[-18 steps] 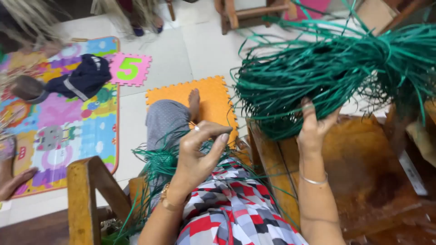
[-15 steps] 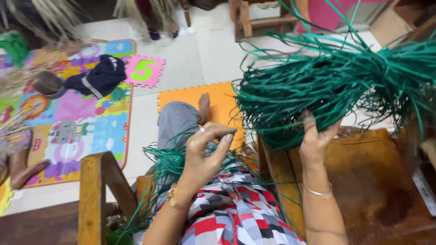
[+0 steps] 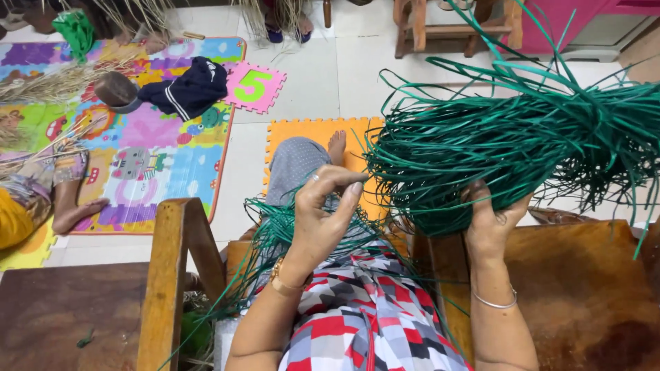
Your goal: The person is weaving green plastic strips together to form a mesh or mat.
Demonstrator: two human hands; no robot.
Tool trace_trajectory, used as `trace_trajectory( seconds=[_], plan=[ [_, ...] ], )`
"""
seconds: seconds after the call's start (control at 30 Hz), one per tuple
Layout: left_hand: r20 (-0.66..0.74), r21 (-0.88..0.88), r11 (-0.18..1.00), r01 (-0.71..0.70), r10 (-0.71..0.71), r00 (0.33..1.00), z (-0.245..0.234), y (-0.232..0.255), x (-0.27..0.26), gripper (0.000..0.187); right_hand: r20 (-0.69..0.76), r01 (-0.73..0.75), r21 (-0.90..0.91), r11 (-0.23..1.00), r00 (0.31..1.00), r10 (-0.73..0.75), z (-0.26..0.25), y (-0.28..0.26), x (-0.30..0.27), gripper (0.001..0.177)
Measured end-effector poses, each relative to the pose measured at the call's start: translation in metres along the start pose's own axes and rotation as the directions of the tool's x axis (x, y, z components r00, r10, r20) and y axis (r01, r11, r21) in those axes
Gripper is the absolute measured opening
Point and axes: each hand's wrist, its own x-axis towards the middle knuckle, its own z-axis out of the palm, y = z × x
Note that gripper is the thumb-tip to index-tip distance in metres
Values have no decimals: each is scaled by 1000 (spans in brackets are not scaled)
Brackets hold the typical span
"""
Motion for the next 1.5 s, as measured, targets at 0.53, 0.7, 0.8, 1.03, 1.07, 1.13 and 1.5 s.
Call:
trace_trajectory(
  seconds=[0.53,0.7,0.8,1.03,1.07,1.13,1.5],
  plan=[
    [29,44,999,-29,28,999,3,-6,-1,10,17,19,-23,1000,1000,-18,4,-22,6,38],
    [16,67,997,-40,39,999,3,-9,0,10,-3,39,-23,999,999,-39,7,-16,5,42],
    [7,91,995,-45,45,999,4,-10,3,11,-21,-44,-1,999,999,44,-3,5,5,42],
    [-16,95,994,-62,63,998,9,-13,5,14,-30,-158,107,982,986,162,13,-18,0,36],
    [-15,94,994,-63,65,998,10,-13,6,14,-35,-182,125,975,982,188,13,-17,0,34],
    [-12,90,994,-62,64,998,11,-11,8,14,-43,-206,141,968,976,214,11,-15,1,32],
    [24,116,988,-105,103,994,14,-16,12,13,-29,-310,154,938,948,318,18,-24,6,28]
  ],
)
